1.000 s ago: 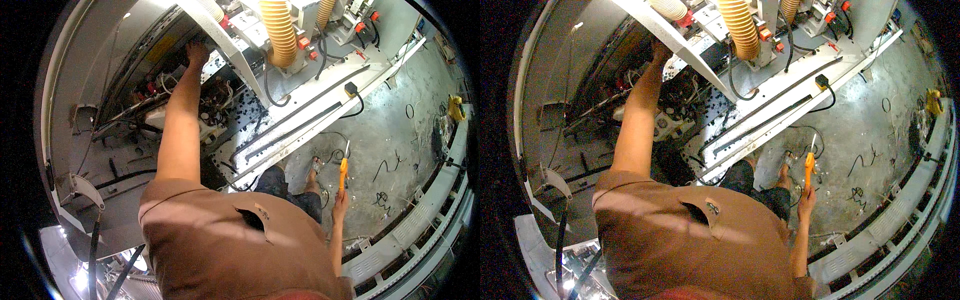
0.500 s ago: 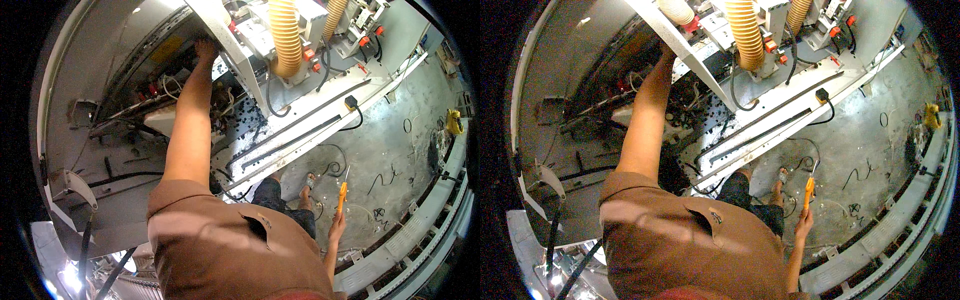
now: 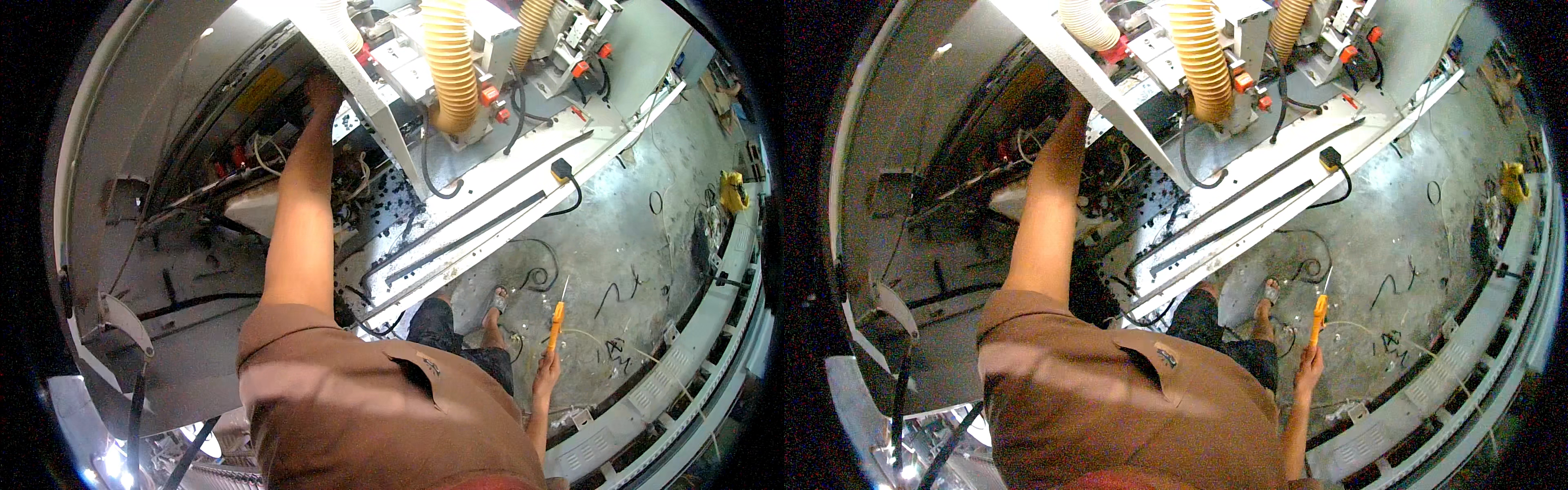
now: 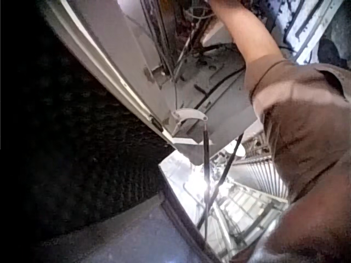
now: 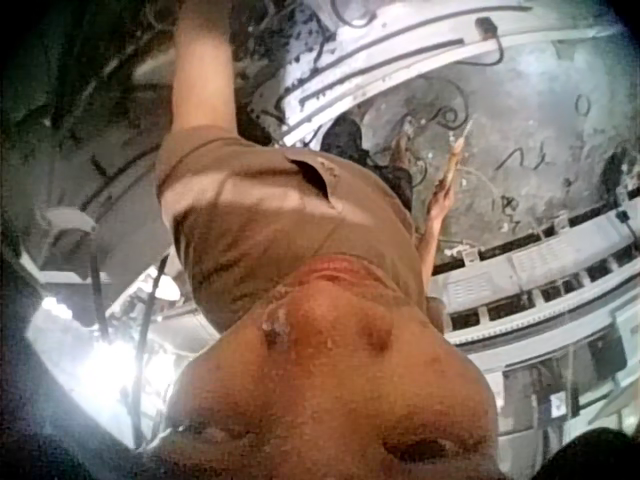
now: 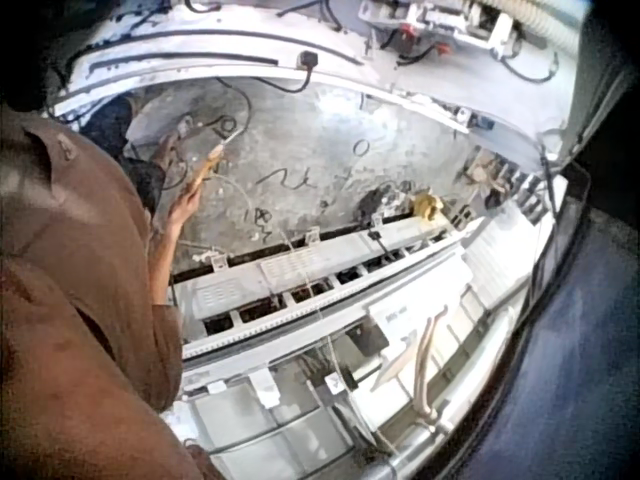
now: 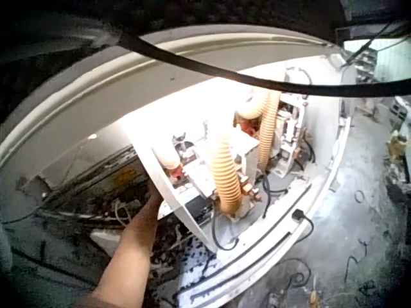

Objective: The person cleans an industrial machine and replaces a component, using an air nozzle to blow dust off internal parts and handling a circular spool.

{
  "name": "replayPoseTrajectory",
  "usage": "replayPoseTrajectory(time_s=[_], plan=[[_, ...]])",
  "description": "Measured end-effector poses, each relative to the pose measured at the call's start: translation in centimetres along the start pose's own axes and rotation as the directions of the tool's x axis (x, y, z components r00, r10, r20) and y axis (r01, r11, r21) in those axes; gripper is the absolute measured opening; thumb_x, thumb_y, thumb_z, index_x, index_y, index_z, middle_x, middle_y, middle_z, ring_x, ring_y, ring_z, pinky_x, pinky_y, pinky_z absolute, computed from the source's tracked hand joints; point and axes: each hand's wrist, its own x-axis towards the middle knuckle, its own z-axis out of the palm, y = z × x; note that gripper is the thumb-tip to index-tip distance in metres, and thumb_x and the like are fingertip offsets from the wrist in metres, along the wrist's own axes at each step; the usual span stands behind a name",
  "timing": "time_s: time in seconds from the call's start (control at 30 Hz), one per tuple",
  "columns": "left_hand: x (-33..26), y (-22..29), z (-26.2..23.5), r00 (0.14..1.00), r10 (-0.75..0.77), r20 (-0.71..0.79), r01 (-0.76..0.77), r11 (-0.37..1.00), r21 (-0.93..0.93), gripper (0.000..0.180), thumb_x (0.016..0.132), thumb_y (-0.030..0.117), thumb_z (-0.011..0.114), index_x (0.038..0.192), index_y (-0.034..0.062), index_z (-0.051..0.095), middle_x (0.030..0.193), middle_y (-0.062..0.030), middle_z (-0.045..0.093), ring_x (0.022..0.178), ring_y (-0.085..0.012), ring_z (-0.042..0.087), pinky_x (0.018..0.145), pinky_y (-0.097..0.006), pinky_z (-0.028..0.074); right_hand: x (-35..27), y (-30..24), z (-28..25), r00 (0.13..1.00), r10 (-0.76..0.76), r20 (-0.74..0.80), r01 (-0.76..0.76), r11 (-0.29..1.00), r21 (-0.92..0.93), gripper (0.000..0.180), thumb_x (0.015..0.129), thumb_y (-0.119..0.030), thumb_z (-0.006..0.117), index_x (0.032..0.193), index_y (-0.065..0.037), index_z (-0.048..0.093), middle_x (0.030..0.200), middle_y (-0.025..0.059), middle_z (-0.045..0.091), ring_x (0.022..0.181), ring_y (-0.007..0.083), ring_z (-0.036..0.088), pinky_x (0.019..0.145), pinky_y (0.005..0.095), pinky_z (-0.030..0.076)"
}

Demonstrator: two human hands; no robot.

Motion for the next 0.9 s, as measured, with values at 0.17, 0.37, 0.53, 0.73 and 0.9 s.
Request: replayPoseTrajectory(time_s=[0.17,0.37,0.53,0.73,0.9], plan=[[-1.5,2.9,1.3,0.998,-0.039,0.055,0.043,0.996,-0.079,0.067,0.101,0.052,0.050,0.149,0.0058,0.052,0.145,-0.0300,0.051,0.131,-0.0478,0.052,0.112,-0.065,0.035,-0.8,-0.7,-0.5,0.999,0.018,-0.039,-0.018,1.000,-0.016,0.041,0.111,-0.045,0.049,0.096,-0.008,0.061,0.071,-0.0071,0.043,0.060,0.0041,0.036,0.054,0.0238,0.029],[-0.6,0.0,-1.9,0.989,-0.149,0.010,0.149,0.986,-0.074,0.074,0.101,0.060,0.047,0.155,0.0105,0.045,0.157,-0.0308,0.040,0.143,-0.0513,0.040,0.118,-0.067,0.027,-0.2,0.4,-0.4,1.000,-0.007,-0.028,0.005,0.996,-0.087,0.041,0.111,-0.044,0.049,0.096,-0.008,0.061,0.073,-0.0068,0.045,0.061,0.0039,0.038,0.054,0.0238,0.030],[-1.4,2.8,-0.3,0.991,-0.101,-0.084,0.098,0.994,-0.038,0.071,0.098,0.058,0.052,0.152,0.0126,0.050,0.155,-0.0277,0.046,0.143,-0.0474,0.044,0.119,-0.066,0.025,-1.3,-0.3,-0.9,0.999,0.005,-0.034,-0.010,0.992,-0.128,0.039,0.111,-0.041,0.051,0.097,-0.006,0.062,0.073,-0.0065,0.045,0.063,0.0047,0.039,0.056,0.0248,0.031],[-2.6,-1.2,-3.3,0.998,0.018,0.062,-0.008,0.988,-0.151,0.045,0.092,0.036,0.063,0.120,0.0018,0.069,0.109,-0.0274,0.073,0.098,-0.0468,0.073,0.090,-0.058,0.057,0.1,-0.5,-0.5,0.996,-0.069,0.052,0.079,0.972,-0.221,0.041,0.110,-0.040,0.052,0.100,-0.002,0.062,0.074,-0.0038,0.047,0.066,0.0077,0.042,0.059,0.0272,0.035],[-16.8,7.5,-12.8,0.991,-0.062,0.119,0.099,0.936,-0.338,0.028,0.099,0.030,0.058,0.113,0.0086,0.067,0.089,-0.0264,0.073,0.085,-0.0467,0.072,0.069,-0.057,0.058,-0.1,-1.9,-0.8,0.995,-0.089,0.053,0.101,0.952,-0.289,0.041,0.110,-0.039,0.052,0.101,-0.001,0.063,0.080,-0.0013,0.053,0.070,0.0092,0.046,0.062,0.0281,0.038]])
